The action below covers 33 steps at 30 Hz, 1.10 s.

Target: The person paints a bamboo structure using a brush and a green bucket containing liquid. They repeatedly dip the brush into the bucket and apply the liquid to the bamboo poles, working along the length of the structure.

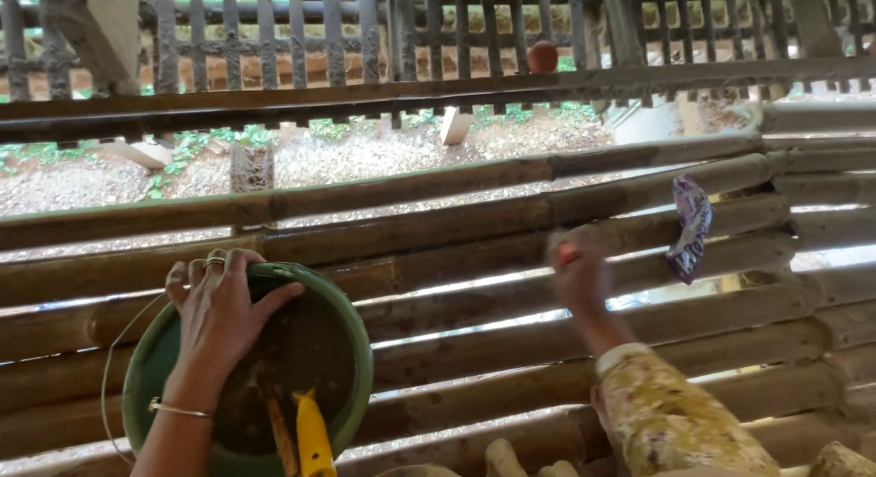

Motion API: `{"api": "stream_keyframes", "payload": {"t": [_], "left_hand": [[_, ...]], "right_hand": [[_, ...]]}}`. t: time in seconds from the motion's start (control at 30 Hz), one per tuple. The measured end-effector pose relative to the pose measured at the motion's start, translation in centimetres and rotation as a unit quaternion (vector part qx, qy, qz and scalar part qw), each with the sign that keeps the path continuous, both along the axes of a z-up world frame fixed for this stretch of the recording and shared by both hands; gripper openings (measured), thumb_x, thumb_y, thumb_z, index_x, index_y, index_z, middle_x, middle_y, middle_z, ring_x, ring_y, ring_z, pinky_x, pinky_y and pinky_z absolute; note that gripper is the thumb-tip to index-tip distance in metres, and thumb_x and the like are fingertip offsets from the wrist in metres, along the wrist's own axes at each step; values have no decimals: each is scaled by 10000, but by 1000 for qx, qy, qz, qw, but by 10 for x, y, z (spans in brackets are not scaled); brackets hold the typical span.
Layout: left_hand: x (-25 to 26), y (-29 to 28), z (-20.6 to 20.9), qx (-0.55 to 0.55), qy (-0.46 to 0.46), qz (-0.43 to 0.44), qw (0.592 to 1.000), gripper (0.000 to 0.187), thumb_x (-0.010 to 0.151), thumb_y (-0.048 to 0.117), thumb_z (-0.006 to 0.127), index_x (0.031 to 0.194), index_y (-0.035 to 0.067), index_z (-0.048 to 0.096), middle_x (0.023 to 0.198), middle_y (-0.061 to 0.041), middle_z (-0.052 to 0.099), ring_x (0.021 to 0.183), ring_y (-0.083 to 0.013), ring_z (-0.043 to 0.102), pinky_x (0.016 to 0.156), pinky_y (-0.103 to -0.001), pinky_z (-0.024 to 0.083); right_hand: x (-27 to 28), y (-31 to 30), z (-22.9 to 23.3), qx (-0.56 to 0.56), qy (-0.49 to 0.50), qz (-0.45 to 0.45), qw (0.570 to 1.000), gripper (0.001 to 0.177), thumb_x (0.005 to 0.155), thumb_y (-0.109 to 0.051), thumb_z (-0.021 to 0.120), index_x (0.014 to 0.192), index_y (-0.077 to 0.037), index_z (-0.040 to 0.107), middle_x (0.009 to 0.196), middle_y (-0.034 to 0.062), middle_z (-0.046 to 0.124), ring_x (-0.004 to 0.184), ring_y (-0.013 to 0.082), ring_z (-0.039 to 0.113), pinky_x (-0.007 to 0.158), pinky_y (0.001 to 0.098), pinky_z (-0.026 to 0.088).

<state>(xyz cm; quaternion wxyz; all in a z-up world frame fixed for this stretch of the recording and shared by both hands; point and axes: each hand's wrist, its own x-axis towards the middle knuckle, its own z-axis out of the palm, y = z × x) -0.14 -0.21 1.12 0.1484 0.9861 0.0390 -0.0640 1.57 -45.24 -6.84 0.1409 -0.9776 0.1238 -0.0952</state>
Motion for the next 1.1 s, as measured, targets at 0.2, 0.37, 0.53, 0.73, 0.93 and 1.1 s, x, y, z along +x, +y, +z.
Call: {"api": "stream_keyframes", "payload": {"t": [0.2,0.37,0.53,0.73,0.93,1.1], "left_hand": [[3,-37,21,19,60,-73,995,415,794,358,593,1200,337,514,1173,-106,575,1214,-360,493,1101,-656,144],[-6,-98,39,-36,70,-145,986,280,854,260,464,1108,250,582,1098,-122,613,1316,-358,380,1114,-671,19],[-18,-133,32,-29,78,-192,978,300,885,311,468,1089,123,582,861,-207,664,1374,-413,273,1092,-721,-48],[-21,-134,23,-21,57,-209,976,321,865,328,519,1098,113,573,991,-157,647,1353,-392,304,1065,-749,-48],[-18,-131,22,-26,66,-208,976,340,848,321,536,1126,128,568,814,-120,701,1377,-364,309,1093,-703,-91],[-17,-122,16,-79,66,-213,972,347,854,346,506,1142,162,570,810,-101,696,1393,-326,279,1102,-651,-116]], "right_hand": [[-24,-11,14,58,-233,166,956,196,873,-141,661,703,-53,617,621,119,542,557,334,573,547,389,479],[1,-65,3,1,-217,155,964,198,842,-28,535,661,-107,551,675,22,526,641,209,530,619,326,441],[-28,42,39,281,-206,213,913,182,936,-194,507,811,-111,610,794,31,522,714,183,525,646,300,426],[-4,-42,48,87,-245,176,949,130,914,-17,583,788,-35,557,772,111,552,713,255,529,627,367,445],[12,18,23,223,-17,206,953,124,844,-110,556,853,-147,673,814,22,572,688,160,575,579,309,441],[36,32,118,672,96,-155,718,186,802,-201,589,795,-16,602,855,159,625,776,243,614,652,318,538]]}}
